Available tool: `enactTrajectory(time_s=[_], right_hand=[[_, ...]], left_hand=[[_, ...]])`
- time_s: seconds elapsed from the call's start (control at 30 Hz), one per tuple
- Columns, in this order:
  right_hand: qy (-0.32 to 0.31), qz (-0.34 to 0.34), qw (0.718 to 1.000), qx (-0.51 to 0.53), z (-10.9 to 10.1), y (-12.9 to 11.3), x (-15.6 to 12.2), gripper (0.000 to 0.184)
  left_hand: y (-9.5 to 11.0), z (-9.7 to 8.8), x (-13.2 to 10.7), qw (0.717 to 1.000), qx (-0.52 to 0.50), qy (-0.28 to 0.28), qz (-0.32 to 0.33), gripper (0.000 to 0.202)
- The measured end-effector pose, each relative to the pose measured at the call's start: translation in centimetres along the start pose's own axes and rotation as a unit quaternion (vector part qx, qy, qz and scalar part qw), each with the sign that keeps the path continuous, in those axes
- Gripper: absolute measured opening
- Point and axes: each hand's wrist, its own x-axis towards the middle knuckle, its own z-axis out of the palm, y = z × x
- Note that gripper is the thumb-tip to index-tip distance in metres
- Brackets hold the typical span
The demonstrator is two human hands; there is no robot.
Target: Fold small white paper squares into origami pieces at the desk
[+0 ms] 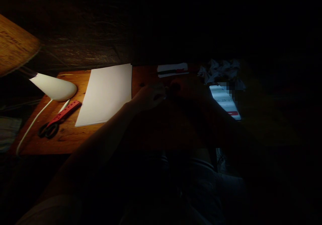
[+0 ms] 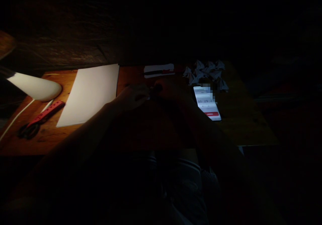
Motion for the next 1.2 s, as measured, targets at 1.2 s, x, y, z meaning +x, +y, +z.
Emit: enactTrajectory(time_s=[1.2], right_hand=[[0.014,-0.007,0.997,0.073,2.0,1.1,0.7,0.021]], left_hand=[[-0.1,0.3,0.0,1.0,0.018,-0.019,-0.003,0.026]])
